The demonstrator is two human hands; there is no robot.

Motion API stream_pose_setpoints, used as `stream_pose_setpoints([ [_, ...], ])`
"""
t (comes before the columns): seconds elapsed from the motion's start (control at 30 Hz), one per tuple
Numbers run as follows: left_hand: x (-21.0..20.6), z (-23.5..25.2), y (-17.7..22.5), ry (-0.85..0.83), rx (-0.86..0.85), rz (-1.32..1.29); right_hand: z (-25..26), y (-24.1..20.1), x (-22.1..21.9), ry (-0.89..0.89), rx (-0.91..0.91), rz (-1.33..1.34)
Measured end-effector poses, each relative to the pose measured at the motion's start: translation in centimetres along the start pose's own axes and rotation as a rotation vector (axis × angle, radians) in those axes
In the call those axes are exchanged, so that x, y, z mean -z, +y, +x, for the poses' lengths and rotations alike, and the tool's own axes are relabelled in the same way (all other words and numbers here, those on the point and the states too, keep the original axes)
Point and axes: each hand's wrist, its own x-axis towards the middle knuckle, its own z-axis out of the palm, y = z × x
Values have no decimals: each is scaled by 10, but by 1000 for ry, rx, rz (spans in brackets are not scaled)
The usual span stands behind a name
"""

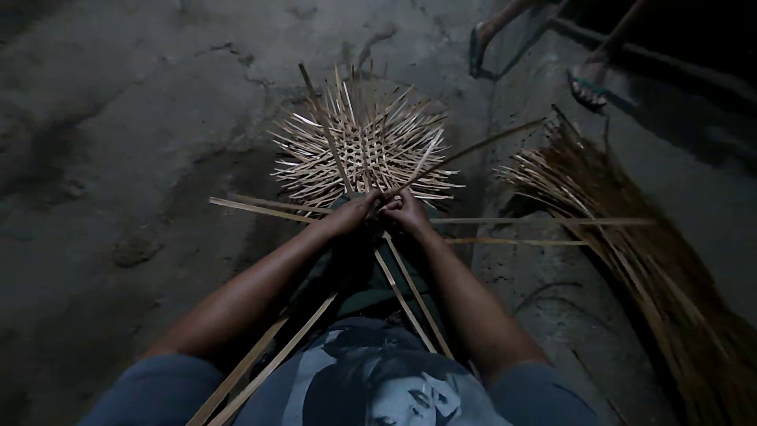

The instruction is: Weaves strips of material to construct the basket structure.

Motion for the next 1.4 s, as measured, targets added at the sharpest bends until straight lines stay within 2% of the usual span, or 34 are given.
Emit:
stream_pose_setpoints([
  [0.1,-5,-3,-10,39,-30,-8,3,-5,3,2,-52,19],
  [0.2,-8,-24,-6,192,-23,69,-11,-8,14,5,20,99],
  [0.27,-8,-35,-7,233,-14,142,-23,-8,19,10,100,-74],
  [0.37,-15,-39,-14,258,-38,166,-35,-9,12,-102,192,-454],
  [0.47,-18,-38,-16,275,-13,161,-35,-11,1,-134,282,-591],
  [0.63,-15,-55,-16,264,66,145,-36,-6,-9,-165,383,-557],
  [0.87,-22,-52,-25,268,23,131,-35,20,-13,-100,601,-543],
  [1.2,-20,-48,-37,216,-31,134,-36,24,-16,-75,630,-531],
  [1.4,-24,-51,-29,248,2,149,-38,9,-12,-111,546,-587],
])
